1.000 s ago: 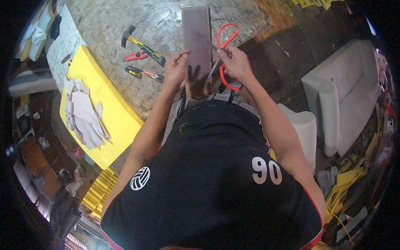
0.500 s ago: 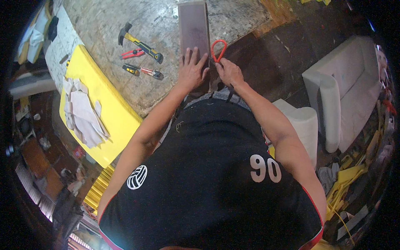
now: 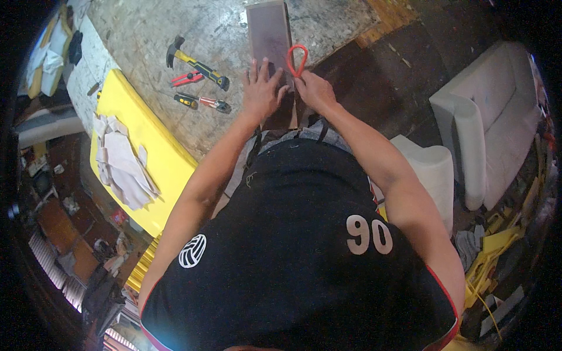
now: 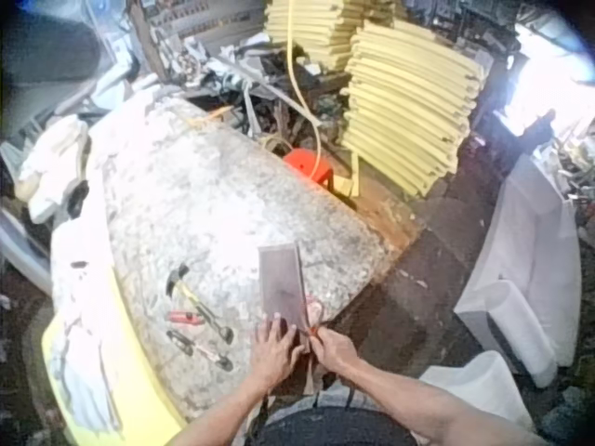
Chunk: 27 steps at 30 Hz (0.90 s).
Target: The person sharpens a utility knife blade and a pair of scissors on a sanding block placed on a workbench. They then cut a strip of white fabric with the sharpened scissors.
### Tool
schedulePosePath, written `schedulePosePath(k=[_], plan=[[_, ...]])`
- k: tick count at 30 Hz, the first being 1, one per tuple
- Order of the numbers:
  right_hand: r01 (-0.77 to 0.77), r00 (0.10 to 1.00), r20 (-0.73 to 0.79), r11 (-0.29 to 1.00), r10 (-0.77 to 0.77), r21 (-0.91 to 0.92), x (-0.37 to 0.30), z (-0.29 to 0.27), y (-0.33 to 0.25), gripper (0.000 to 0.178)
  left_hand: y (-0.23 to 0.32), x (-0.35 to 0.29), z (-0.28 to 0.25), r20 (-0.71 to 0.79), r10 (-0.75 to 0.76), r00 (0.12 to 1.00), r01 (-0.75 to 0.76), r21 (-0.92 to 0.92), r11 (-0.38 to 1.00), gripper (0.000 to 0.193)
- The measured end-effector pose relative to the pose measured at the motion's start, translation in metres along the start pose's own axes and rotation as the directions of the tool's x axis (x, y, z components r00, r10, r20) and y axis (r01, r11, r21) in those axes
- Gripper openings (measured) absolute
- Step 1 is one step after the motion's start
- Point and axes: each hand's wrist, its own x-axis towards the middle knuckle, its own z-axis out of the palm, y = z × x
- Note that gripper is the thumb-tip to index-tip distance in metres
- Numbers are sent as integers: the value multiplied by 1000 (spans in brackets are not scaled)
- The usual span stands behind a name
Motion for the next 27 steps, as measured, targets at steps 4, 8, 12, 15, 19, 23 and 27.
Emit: schedulePosePath(k=[4, 8, 12, 15, 19, 23, 27], plan=[[-37, 997, 60, 999, 39, -29, -36, 3, 15, 27, 17, -24, -5, 115, 37, 993, -36, -10, 999, 54], [14, 1000, 1, 999, -14, -40, -19, 12, 10, 27, 10, -15, 1, 64, -32, 997, 32, 4, 999, 51], [21, 1000, 14, 999, -20, -38, -6, 10, 7, 28, 5, 4, -9, 69, -37, 997, 36, 14, 999, 50], [-28, 998, 57, 999, 30, -43, -27, 4, 12, 27, 14, -10, -7, 80, 15, 997, -14, -8, 1000, 51], [9, 1000, 26, 999, -8, -37, -37, 7, 13, 26, 17, -28, 3, 51, 15, 999, -11, -63, 998, 53], [4, 1000, 18, 1000, -4, -27, -6, 9, 0, 26, -4, 3, -5, 19, -37, 999, 37, -30, 999, 54], [6, 999, 48, 1000, -5, -29, -14, 8, 6, 26, 6, -6, -11, 99, 12, 995, -16, 40, 999, 53]])
